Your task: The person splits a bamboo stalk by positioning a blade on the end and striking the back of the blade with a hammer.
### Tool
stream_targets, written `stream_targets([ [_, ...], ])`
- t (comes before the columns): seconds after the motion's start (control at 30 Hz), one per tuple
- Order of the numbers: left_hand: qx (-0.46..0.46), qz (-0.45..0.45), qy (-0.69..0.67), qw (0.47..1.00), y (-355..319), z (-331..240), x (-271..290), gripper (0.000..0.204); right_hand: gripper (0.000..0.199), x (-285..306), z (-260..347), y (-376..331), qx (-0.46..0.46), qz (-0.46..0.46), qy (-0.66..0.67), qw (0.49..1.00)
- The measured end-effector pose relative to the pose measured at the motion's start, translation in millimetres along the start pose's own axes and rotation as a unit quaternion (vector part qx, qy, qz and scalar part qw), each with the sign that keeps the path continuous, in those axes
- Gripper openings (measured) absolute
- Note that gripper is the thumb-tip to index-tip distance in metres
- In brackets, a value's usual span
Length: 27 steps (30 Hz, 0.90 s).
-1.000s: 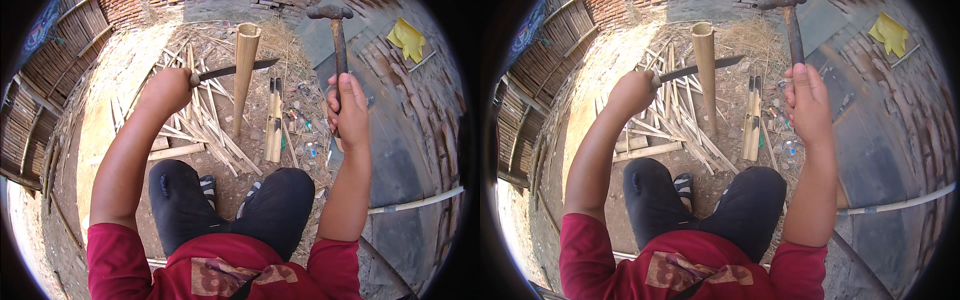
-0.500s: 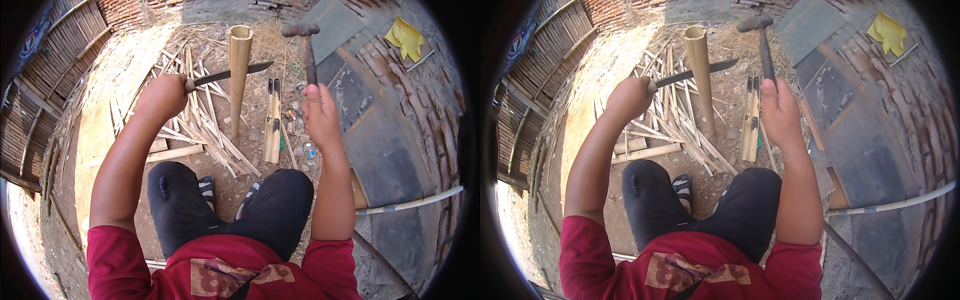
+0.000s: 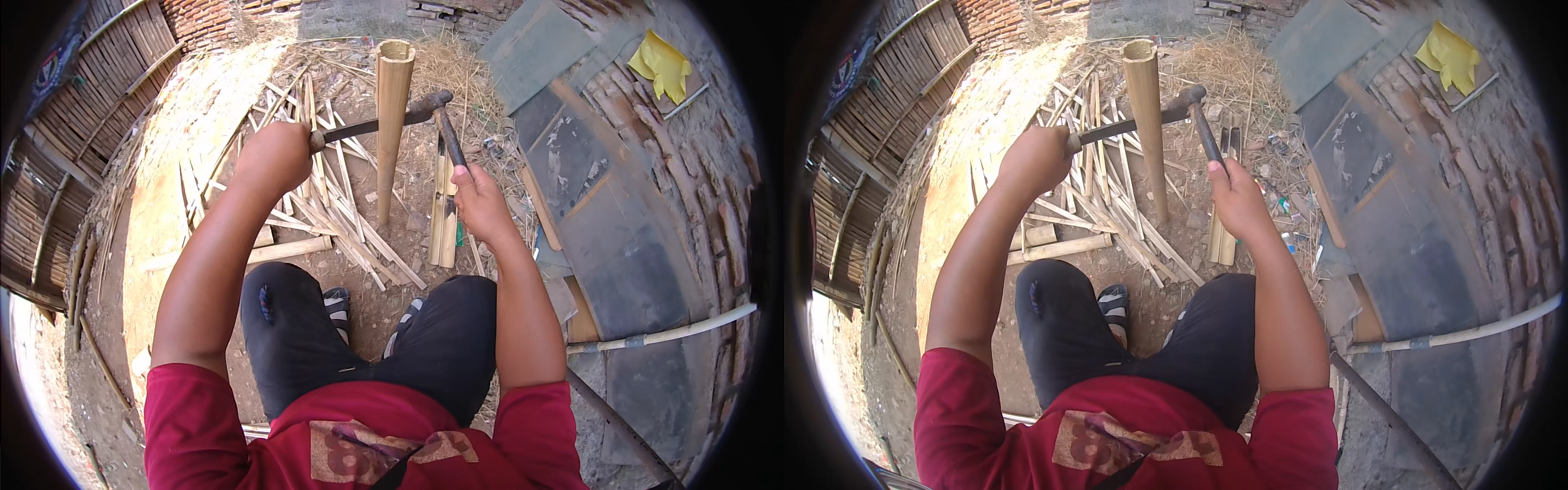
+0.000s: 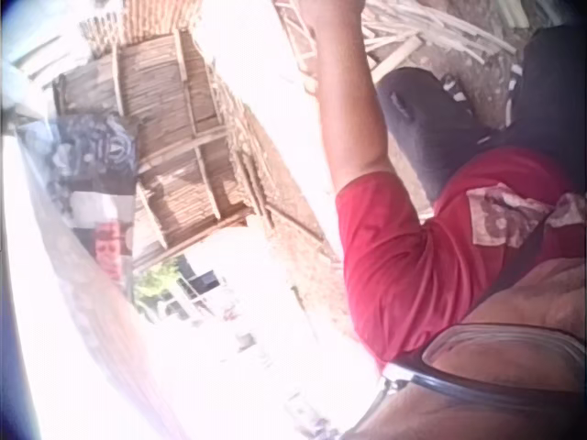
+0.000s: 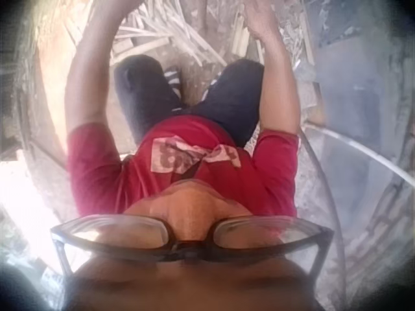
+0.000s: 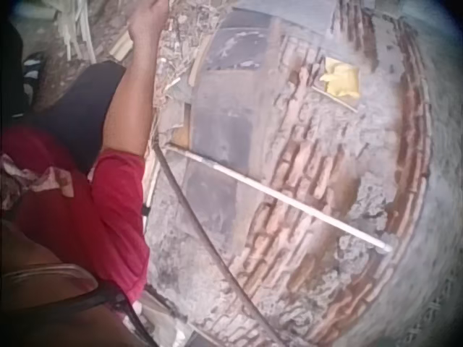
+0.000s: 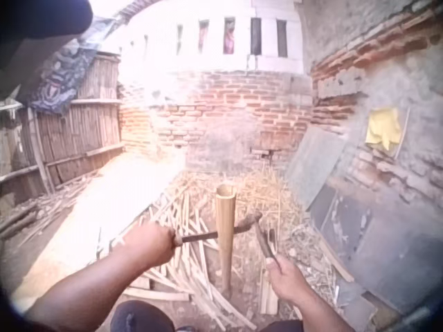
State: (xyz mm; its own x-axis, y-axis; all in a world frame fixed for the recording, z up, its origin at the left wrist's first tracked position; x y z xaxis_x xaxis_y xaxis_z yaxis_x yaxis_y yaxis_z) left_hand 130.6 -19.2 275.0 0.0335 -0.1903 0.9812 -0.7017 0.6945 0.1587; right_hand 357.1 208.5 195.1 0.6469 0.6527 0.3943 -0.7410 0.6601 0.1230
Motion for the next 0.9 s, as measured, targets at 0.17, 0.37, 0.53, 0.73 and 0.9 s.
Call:
stream_targets([
  [0.17,0.026,0.006,0.022,0.999,-1.8,19.6,-10.9,0.025,0.040,27.9,62.9,-11.7,-0.001,-0.028,0.084,0.996],
  [0.37,0.004,0.004,0.003,1.000,1.0,12.9,-8.4,0.022,0.043,2.6,30.2,2.0,0.082,-0.084,0.026,0.993],
  [0.53,0.015,0.008,0.011,1.000,-6.4,10.3,-11.3,0.024,0.041,-5.1,-0.4,19.3,0.037,-0.044,-0.038,0.998],
  [0.73,0.006,0.010,0.010,1.000,6.1,15.5,-16.4,0.026,0.043,19.2,43.8,-6.9,0.045,-0.073,0.086,0.993],
  [0.9,-0.003,-0.003,0.001,1.000,1.7,11.2,-16.9,0.026,0.034,-7.6,-12.3,6.6,-0.046,0.004,-0.038,0.998],
])
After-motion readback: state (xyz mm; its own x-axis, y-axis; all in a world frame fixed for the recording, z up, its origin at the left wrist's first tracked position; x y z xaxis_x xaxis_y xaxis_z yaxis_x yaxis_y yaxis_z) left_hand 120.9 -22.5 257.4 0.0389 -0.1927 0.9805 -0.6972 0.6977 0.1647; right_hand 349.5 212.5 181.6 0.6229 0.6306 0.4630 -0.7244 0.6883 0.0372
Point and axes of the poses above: each hand's wrist, its own y-axis towards the middle knuckle, its own x-axis out of the back of the hand, z = x × y, the point moved 2 cm from there along y, towards the middle knuckle, and after that the axes turned 2 degrees about -y, right-handed, at the moved point
